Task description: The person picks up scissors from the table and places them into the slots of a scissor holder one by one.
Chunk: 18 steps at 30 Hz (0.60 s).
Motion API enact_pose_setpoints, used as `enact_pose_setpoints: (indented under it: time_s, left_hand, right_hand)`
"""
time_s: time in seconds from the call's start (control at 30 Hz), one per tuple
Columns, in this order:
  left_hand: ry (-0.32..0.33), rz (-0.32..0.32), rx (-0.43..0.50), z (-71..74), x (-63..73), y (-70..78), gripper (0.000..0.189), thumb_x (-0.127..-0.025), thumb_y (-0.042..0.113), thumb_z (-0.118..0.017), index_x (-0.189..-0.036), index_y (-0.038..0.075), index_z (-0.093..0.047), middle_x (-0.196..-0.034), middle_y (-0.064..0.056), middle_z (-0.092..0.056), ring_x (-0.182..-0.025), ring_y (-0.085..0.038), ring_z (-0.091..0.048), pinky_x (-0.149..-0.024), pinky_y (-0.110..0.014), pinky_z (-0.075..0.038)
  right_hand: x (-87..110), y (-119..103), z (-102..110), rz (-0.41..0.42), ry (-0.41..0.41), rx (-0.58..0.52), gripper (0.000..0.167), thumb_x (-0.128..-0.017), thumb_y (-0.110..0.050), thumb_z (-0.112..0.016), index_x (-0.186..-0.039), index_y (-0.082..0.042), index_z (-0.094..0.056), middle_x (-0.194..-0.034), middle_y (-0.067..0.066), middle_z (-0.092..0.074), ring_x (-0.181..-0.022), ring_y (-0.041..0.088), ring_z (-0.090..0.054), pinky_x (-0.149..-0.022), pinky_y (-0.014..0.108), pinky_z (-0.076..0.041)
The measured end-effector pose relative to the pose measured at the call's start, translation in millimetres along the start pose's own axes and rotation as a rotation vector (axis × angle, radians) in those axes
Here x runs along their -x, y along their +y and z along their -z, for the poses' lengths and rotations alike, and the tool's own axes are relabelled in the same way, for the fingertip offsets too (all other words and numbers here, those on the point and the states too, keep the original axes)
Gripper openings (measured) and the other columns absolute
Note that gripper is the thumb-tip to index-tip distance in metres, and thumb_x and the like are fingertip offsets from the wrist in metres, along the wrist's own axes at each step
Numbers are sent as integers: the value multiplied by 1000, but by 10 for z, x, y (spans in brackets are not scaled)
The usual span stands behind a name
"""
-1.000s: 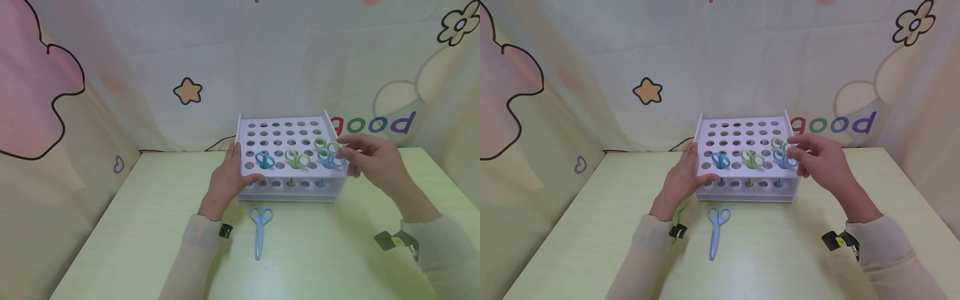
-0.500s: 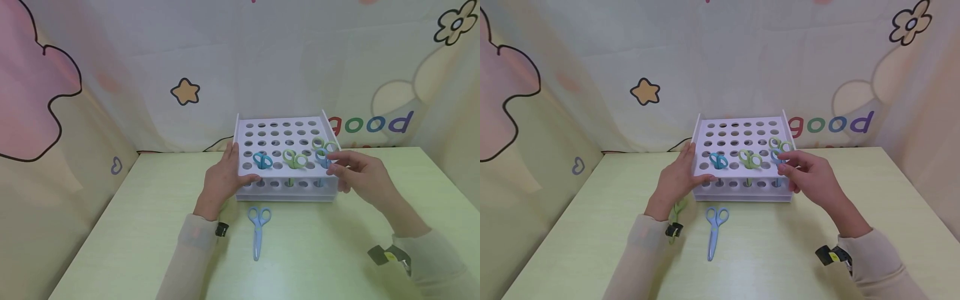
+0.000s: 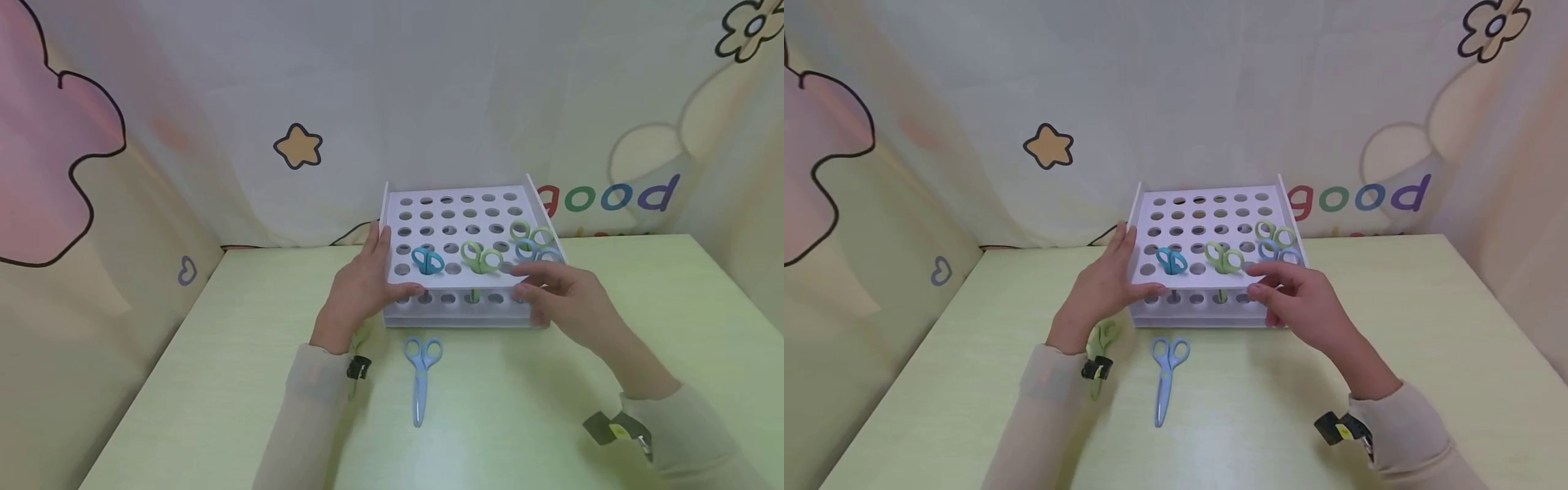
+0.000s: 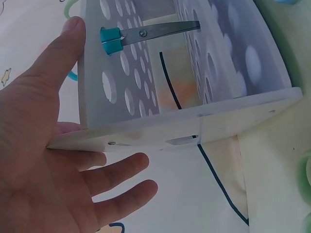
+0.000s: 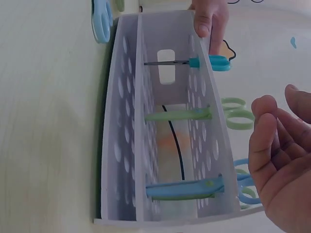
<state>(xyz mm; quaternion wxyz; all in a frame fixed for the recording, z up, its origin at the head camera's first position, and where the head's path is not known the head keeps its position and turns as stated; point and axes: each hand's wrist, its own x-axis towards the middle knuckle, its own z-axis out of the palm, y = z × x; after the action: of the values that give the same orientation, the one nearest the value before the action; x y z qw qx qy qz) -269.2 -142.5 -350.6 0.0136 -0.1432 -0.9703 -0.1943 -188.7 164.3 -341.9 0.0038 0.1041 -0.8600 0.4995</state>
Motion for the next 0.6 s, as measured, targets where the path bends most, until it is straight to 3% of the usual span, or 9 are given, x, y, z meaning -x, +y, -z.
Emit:
enact_pose_setpoints:
  time_s: [0.27, 0.5, 0.6]
  left_hand:
    - [-28, -19, 54, 24, -39, -14, 126, -76, 66, -79, -164, 14, -4, -168, -6, 11, -138, -33, -41, -95, -43, -48]
    - [-5, -20, 59, 4, -46, -22, 127, -76, 62, -82, -162, 7, -6, -169, -7, 6, -124, -29, -51, -86, -40, -49]
    - [-8, -4, 63, -7, -43, -24, 128, -76, 60, -83, -162, 6, -5, -169, -8, 6, -128, -30, -50, -90, -41, -48]
  right_hand:
    - [-41, 34, -190, 14, -49, -69, 35, -98, -19, -69, -129, -2, -65, -91, 11, -67, -67, 26, -62, -63, 31, -53]
    - [-138, 81, -388, 31, -107, -104, 33, -98, -17, -69, -127, -2, -66, -83, 8, -62, -65, 26, -60, -62, 30, -51]
    - [-176, 103, -473, 11, -130, -99, 34, -98, -16, -69, -128, -1, -66, -83, 9, -61, -65, 26, -60, -61, 30, -50]
